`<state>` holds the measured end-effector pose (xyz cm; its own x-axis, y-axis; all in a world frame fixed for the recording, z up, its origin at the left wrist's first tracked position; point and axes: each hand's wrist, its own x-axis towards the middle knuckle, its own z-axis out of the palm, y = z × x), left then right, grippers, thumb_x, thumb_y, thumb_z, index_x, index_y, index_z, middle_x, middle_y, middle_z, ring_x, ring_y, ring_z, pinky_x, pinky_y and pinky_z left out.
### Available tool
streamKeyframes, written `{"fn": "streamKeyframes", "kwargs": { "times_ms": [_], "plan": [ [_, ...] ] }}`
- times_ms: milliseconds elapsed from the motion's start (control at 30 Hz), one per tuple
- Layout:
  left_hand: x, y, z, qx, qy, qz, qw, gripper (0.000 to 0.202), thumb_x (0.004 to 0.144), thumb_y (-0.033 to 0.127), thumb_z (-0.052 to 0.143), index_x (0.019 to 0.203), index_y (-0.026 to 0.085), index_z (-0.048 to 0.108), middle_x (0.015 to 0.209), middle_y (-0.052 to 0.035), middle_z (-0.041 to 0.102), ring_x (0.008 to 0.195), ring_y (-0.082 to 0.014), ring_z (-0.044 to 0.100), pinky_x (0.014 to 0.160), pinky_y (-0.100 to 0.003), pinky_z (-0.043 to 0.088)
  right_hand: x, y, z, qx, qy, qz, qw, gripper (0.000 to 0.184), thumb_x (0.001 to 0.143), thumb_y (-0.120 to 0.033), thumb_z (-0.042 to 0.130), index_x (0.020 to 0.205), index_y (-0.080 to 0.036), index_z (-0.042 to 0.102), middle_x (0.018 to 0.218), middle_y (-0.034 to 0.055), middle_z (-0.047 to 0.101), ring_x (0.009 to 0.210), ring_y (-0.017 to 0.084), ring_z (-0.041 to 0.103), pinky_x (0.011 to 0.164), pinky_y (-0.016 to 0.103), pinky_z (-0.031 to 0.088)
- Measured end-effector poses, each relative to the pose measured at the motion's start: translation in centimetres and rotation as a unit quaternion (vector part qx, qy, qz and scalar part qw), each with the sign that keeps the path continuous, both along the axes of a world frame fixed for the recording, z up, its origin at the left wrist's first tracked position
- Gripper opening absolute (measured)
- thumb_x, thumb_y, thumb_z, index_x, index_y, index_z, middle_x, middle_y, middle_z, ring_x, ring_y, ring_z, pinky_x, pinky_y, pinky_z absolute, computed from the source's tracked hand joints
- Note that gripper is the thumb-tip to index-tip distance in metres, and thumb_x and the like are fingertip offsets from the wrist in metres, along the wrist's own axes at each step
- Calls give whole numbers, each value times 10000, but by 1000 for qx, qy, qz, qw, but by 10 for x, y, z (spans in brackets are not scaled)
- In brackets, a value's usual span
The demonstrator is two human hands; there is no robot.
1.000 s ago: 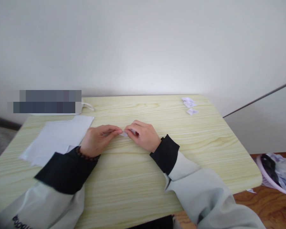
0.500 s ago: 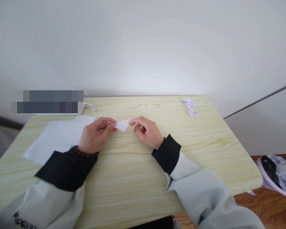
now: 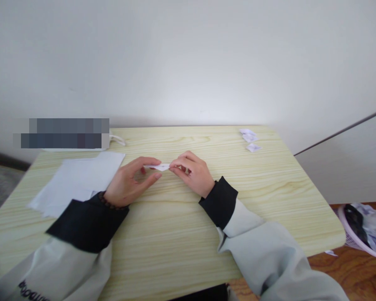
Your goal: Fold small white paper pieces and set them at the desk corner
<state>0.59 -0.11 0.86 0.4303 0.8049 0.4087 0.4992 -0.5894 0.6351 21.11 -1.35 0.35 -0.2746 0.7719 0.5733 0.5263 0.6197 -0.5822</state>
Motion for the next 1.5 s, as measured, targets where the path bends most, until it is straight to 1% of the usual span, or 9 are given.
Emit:
{"fn": "streamKeyframes", "kwargs": {
  "times_ms": [100,200,400,633,967,1067,1167,1333,1500],
  "plan": [
    [0,2,-4,35,-20,-21,999,204,803,305,610,957,176,644,1021,-73,642,928,-173,600,729,-260,502,0,0,-1,12,-5,6,1000,58,831,-196,603,819,-183,658,812,23,560,572,64,490,523,200,455],
    [-1,3,-6,62,-24,-31,997,136,825,252,586,903,182,672,1000,-79,633,925,-168,597,813,-290,497,-1,0,-2,10,-4,18,1000,52,827,-196,605,828,-190,657,840,31,561,612,75,512,508,195,457],
    [0,2,-6,85,-6,1,996,133,843,258,568,848,161,659,776,-35,665,756,-150,605,714,-270,500,-1,-1,1,-25,19,4,1000,67,834,-235,596,869,-189,630,894,39,598,640,78,549,485,181,462],
    [0,3,-10,49,21,32,998,202,847,303,546,937,156,652,861,-48,691,784,-152,635,733,-257,511,-1,-1,1,-70,12,26,997,77,865,-221,535,841,-181,596,905,44,629,725,96,576,504,171,458],
    [0,2,-9,50,-1,13,999,162,864,273,537,917,168,649,854,-32,686,797,-141,628,749,-254,505,-2,-1,-1,-76,8,25,997,61,827,-239,585,814,-179,579,988,51,594,625,67,544,457,174,428],
    [1,3,-7,95,-5,8,995,134,856,246,553,912,179,654,951,-56,659,908,-166,593,823,-307,489,-2,-2,-1,-68,-2,25,997,56,842,-224,564,816,-182,589,983,49,598,640,73,543,485,184,439],
    [1,3,-6,164,15,49,985,139,821,246,606,939,215,673,1013,-73,602,968,-202,528,821,-357,475,-3,-2,-1,-57,-13,27,998,45,844,-213,566,826,-184,595,974,42,606,645,72,539,545,195,462],
    [1,2,-5,217,41,57,974,108,799,234,640,893,222,693,811,-49,610,818,-188,498,747,-344,463,-3,-2,-2,-52,-22,22,998,58,853,-225,562,822,-187,592,972,38,619,649,72,545,603,208,473],
    [0,4,-6,212,57,47,974,67,816,225,619,814,221,686,790,-24,678,834,-190,532,766,-351,451,-3,-3,-2,-55,-27,28,998,76,858,-243,552,824,-189,593,968,41,627,641,75,547,595,209,474]
  ]
}}
